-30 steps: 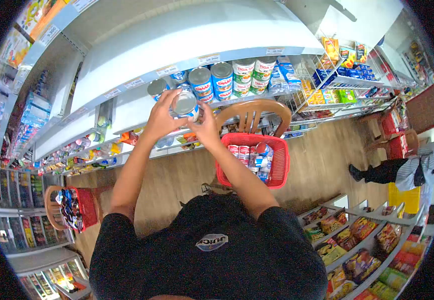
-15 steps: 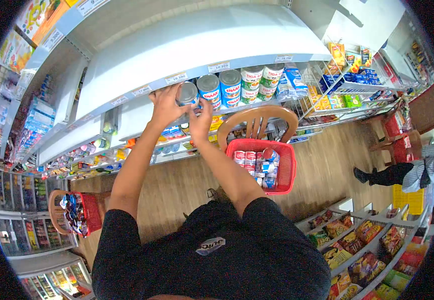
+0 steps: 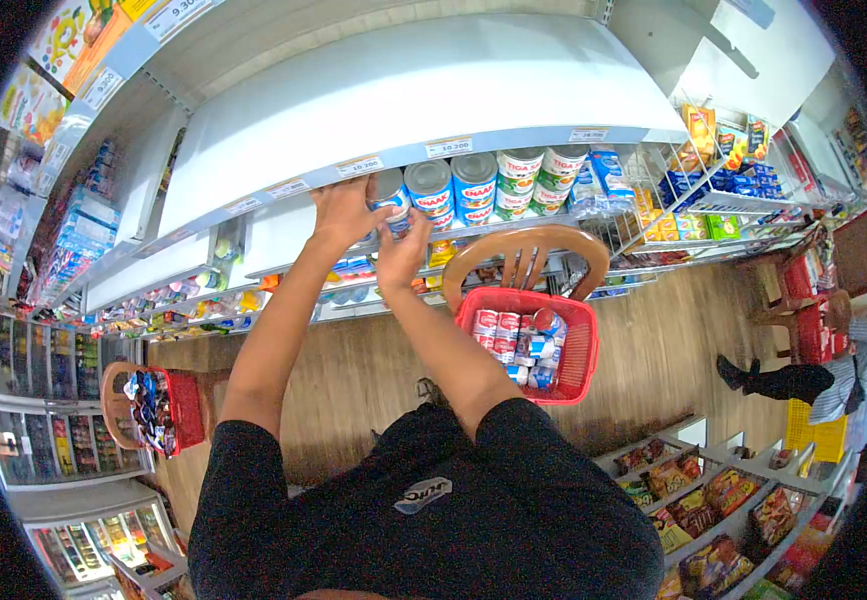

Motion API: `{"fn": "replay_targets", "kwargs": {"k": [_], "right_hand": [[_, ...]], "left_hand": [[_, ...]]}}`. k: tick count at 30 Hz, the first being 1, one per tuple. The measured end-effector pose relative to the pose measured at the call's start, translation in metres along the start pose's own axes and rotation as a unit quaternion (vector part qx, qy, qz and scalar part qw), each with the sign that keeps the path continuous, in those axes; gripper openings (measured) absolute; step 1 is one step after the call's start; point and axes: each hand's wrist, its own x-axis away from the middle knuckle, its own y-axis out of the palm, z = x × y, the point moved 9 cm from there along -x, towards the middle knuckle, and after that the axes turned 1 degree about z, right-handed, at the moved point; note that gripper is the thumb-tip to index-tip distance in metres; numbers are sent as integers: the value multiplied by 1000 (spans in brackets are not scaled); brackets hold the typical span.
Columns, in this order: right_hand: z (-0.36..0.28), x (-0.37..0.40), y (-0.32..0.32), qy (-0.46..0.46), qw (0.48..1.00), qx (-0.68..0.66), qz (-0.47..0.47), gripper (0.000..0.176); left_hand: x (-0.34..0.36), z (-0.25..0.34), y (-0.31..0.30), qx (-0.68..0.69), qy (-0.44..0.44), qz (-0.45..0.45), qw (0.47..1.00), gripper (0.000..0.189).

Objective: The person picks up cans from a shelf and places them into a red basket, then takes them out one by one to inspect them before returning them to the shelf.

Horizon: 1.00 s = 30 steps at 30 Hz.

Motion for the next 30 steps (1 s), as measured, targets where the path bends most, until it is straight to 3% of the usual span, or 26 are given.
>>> {"fn": "replay_targets", "kwargs": {"k": [6, 11, 13, 18, 20, 21, 23, 25, 26, 27, 29, 30], "right_hand": [[3, 4, 3, -1, 999, 37, 34, 58], [12, 4, 6, 66, 998, -12, 3, 57], [12, 5, 6, 73, 997, -3, -3, 56], [10, 7, 2, 82, 997, -1, -10, 58], [5, 10, -3, 69, 995, -67, -35, 58], [11, 13, -9, 69, 995, -66, -34, 58], [17, 23, -14, -48, 995, -7, -82, 61], [32, 32, -37, -77, 991, -1, -108, 57], [37, 35, -47, -108, 985, 3, -133, 52], [52, 38, -65, -106, 986, 3, -132, 52], [118, 57, -75, 102, 943, -45, -314, 40], [134, 64, -95, 113, 929, -36, -351, 37]], "left_hand": [[-1, 3, -1, -8, -16, -18, 1000, 66], [3, 5, -1, -14, -36, -37, 999, 73], [7, 7, -7, -39, -21, 32, 999, 72], [11, 7, -2, -53, -16, 22, 998, 85], [17, 8, -2, -61, -6, 39, 997, 90], [23, 9, -7, -35, 3, 69, 997, 87], [37, 9, -10, -10, 13, 98, 995, 84], [66, 18, -34, 41, 60, 251, 965, 71], [82, 22, -40, 70, 61, 281, 955, 56], [98, 24, -32, 69, 62, 279, 956, 56], [131, 18, -6, 137, 54, 292, 945, 40], [147, 24, 7, 176, 49, 269, 945, 35]]}}
